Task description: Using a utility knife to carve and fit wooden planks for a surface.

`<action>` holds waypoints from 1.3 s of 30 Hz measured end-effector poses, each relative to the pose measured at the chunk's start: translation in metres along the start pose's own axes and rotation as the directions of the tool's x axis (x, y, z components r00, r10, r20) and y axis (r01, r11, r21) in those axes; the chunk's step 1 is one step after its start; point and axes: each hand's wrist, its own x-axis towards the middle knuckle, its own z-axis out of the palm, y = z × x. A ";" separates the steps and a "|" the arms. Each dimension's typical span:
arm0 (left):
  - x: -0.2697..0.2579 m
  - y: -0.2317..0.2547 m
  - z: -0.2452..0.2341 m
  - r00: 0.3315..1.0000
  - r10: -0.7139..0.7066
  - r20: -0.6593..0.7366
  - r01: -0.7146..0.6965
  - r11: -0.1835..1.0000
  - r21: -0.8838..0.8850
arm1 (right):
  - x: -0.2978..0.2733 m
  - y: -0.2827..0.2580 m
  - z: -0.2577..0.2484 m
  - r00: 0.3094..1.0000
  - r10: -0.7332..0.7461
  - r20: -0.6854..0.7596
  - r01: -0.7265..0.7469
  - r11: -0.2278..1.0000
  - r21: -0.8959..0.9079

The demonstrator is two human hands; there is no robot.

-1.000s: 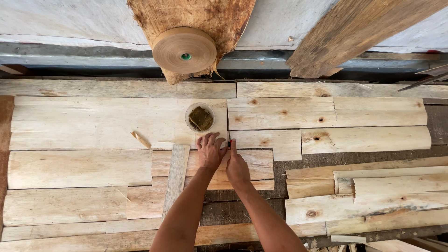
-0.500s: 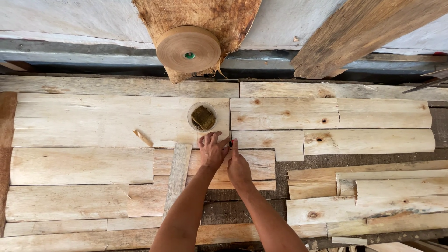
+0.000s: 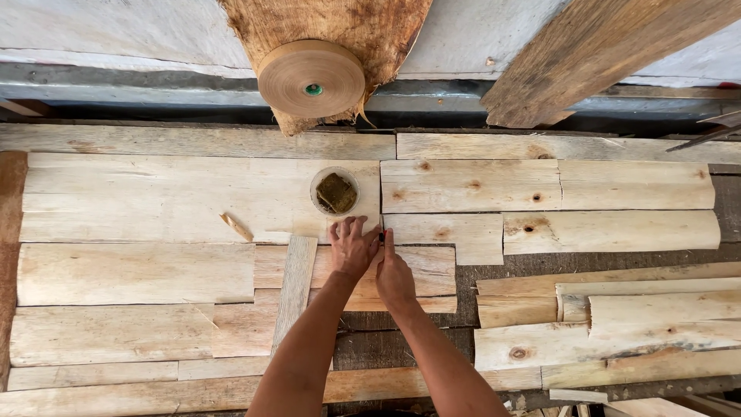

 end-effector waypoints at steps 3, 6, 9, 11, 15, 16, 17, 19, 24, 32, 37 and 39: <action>0.001 0.000 0.001 1.000 0.008 -0.018 -0.008 1.000 0.011 | -0.003 0.004 0.002 0.998 -0.047 -0.035 0.047 0.999 0.007; -0.001 -0.002 0.004 0.998 0.014 -0.057 -0.014 1.000 -0.006 | -0.005 0.000 -0.001 0.999 -0.022 -0.023 0.022 1.000 0.010; -0.002 -0.002 0.006 0.997 0.018 -0.077 -0.019 1.000 -0.010 | -0.005 0.001 -0.002 0.999 -0.029 -0.027 0.030 0.999 0.019; -0.001 -0.002 0.005 0.997 0.019 -0.080 -0.020 1.000 -0.010 | -0.004 0.006 0.001 0.997 -0.057 -0.049 0.058 0.998 0.019; -0.002 -0.001 0.005 0.998 0.003 -0.070 -0.003 1.000 -0.004 | -0.007 0.005 0.001 0.996 -0.072 -0.054 0.072 0.997 0.010; -0.002 -0.001 0.007 0.997 0.003 -0.072 -0.003 1.000 -0.003 | -0.008 0.005 0.001 0.996 -0.073 -0.054 0.074 0.997 0.010; -0.002 -0.002 0.010 0.998 0.001 -0.070 -0.001 1.000 -0.004 | -0.009 0.004 0.000 0.998 -0.056 -0.043 0.056 0.998 0.009; -0.001 -0.002 0.011 0.998 0.000 -0.068 0.000 1.000 -0.006 | -0.009 0.005 0.002 0.999 -0.038 -0.033 0.039 0.999 0.008; -0.001 0.000 0.005 1.000 -0.028 -0.003 0.028 1.000 -0.005 | -0.013 0.007 0.005 1.000 -0.020 -0.019 0.020 1.000 0.006; -0.002 0.004 0.004 0.998 -0.070 -0.006 0.070 0.997 -0.028 | -0.015 0.007 0.004 1.000 -0.020 -0.013 0.020 1.000 0.002; -0.002 0.006 0.006 0.996 -0.088 -0.012 0.087 0.994 -0.069 | -0.014 0.011 0.003 0.998 -0.052 -0.018 0.053 0.999 0.015; -0.005 0.008 0.007 0.994 -0.105 0.008 0.106 0.992 -0.072 | -0.015 0.011 0.001 0.999 -0.018 0.030 0.018 1.000 0.010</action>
